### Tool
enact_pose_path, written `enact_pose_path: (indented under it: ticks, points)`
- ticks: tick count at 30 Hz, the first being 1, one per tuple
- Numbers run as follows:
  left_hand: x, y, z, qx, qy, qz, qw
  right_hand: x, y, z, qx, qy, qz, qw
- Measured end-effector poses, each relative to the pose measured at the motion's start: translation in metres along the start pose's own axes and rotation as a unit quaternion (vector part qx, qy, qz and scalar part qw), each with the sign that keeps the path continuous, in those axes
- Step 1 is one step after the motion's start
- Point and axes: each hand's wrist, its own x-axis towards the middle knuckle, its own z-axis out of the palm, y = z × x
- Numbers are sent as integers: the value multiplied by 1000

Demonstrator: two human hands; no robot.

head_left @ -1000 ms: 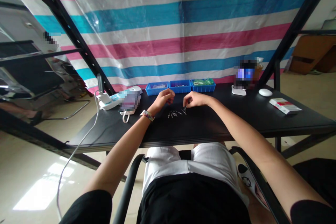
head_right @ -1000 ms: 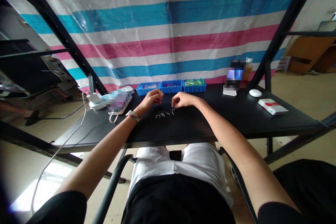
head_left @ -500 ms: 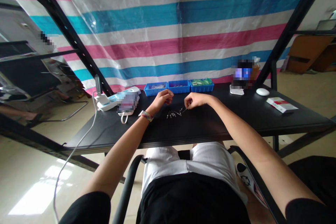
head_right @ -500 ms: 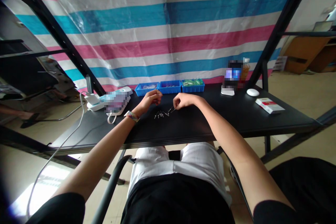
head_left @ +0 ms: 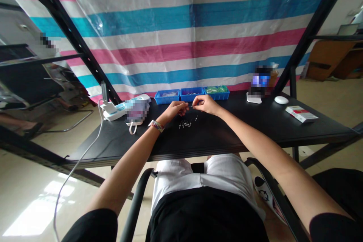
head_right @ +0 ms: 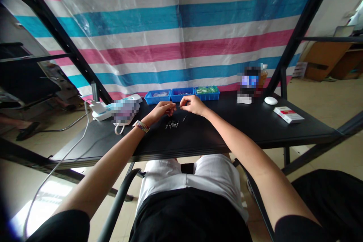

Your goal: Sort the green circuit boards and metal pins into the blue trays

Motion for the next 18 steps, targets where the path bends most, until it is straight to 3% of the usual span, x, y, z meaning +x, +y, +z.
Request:
enact_pose_path:
  ticks: [5,18]
  points:
    - [-1,0,0,7,-5,16,1000,-1,-2,4,6,14,3,1000]
    - [-3,6,1,-5,59,68,996,1,2,3,88,31,103,990]
